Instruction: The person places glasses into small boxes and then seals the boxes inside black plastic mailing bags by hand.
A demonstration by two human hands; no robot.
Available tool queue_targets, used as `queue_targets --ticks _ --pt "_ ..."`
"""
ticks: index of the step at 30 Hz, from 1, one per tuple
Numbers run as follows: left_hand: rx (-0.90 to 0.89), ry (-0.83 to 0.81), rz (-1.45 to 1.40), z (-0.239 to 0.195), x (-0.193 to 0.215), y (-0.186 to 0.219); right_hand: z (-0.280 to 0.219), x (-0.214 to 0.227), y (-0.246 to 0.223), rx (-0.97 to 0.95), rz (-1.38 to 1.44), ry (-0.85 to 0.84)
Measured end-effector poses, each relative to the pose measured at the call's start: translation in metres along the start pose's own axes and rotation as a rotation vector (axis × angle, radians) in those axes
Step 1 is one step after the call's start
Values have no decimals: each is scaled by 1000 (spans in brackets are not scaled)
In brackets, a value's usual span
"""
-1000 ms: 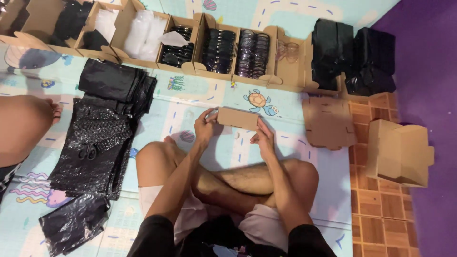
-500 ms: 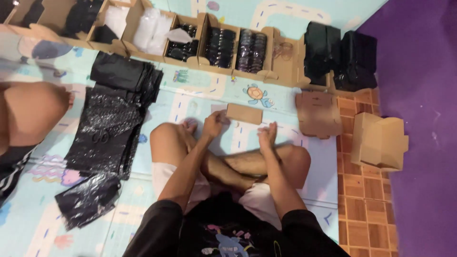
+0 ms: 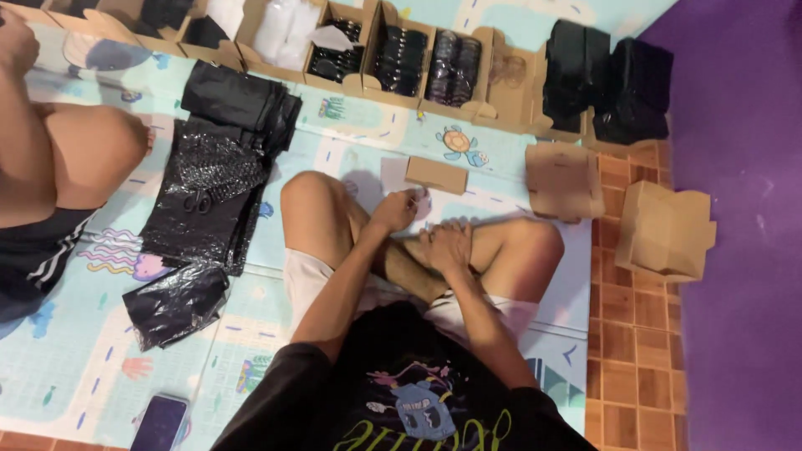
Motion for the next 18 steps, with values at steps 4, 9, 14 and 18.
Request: queue_targets --ticks 4,9,14,18 --pt "-63 -187 327 -10 -36 2 -6 -1 11 -52 10 -37" --pt "-201 -207 226 -68 6 35 -16 4 35 -85 52 -12" --pt "-194 42 -260 -148 88 77 -1 -28 54 -90 206 -40" --pt "-178 266 -504 -215 128 87 28 -88 110 -257 359 37"
Point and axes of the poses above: each hand's wrist, its own z-axis towards the middle knuckle, its own x-axis out of the back of the hand, y = z × x, the point moved 10 cm from there along z, towards the middle knuckle, and after that the axes turned 3 degrees about z, right-handed, at the moved point
